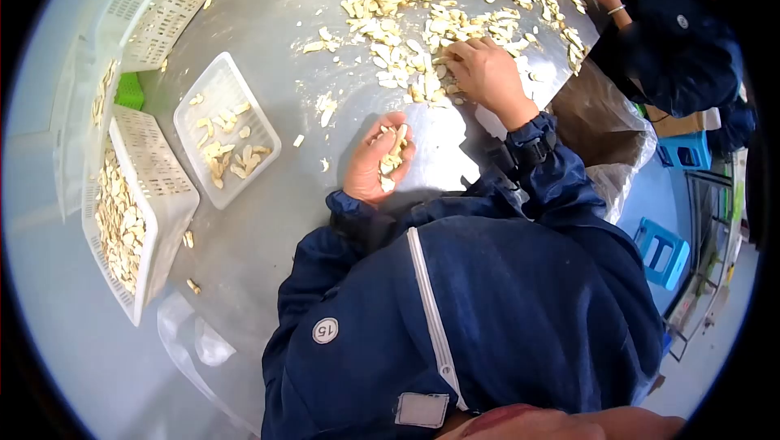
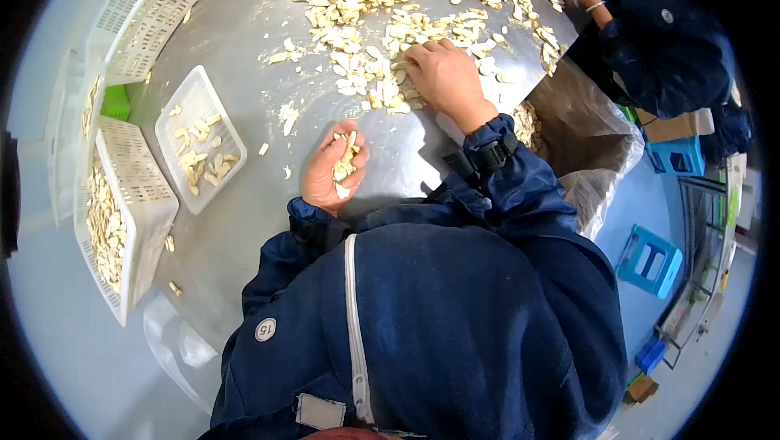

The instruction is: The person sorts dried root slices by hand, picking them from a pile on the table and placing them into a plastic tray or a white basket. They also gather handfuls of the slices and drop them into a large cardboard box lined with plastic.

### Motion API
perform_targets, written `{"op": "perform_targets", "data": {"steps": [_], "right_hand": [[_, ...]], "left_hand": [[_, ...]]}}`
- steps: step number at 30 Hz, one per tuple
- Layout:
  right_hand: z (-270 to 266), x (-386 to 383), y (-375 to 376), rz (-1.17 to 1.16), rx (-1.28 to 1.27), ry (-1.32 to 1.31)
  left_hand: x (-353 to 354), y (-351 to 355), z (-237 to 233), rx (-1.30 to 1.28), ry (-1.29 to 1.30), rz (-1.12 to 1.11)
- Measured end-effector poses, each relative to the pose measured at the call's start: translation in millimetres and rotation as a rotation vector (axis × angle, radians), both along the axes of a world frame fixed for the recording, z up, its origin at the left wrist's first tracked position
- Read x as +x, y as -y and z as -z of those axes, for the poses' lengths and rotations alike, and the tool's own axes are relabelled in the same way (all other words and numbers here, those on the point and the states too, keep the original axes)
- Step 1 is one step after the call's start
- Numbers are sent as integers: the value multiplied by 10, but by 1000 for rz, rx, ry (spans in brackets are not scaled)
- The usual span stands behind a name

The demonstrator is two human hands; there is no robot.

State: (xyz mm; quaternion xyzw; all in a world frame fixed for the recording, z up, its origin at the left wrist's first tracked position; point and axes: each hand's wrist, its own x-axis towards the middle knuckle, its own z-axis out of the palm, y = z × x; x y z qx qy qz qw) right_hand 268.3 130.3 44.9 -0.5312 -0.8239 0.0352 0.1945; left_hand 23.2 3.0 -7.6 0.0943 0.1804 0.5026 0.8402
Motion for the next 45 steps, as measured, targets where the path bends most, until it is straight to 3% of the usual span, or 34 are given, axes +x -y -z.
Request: {"op": "perform_targets", "data": {"steps": [4,7,14,17,20,23,28,31,35,38,41,45], "right_hand": [[46,160,13,70,-78,-124],[-31,267,75,219,-350,-315],[-93,387,49,175,-586,-425],[-105,381,1,206,-508,-325],[-52,297,-54,209,-61,-212],[133,283,-152,143,58,-71],[57,360,-103,288,-144,-262],[59,551,-43,307,-394,-549],[-20,638,36,290,-253,-262],[43,493,17,199,8,-194],[82,179,-38,21,54,-182],[164,-118,-104,114,146,-56]], "left_hand": [[-1,-11,24,12,35,7],[-10,-24,80,20,87,14],[-5,-13,-8,3,56,1],[-7,9,61,36,44,-9],[-9,-3,94,72,38,14],[-4,-7,75,67,25,18],[26,12,-113,-12,-42,-44],[52,0,-215,-44,-66,-42],[-2,-10,49,51,25,23],[-10,0,72,48,54,26],[-29,0,119,57,63,16],[-27,9,69,26,53,-9]]}}
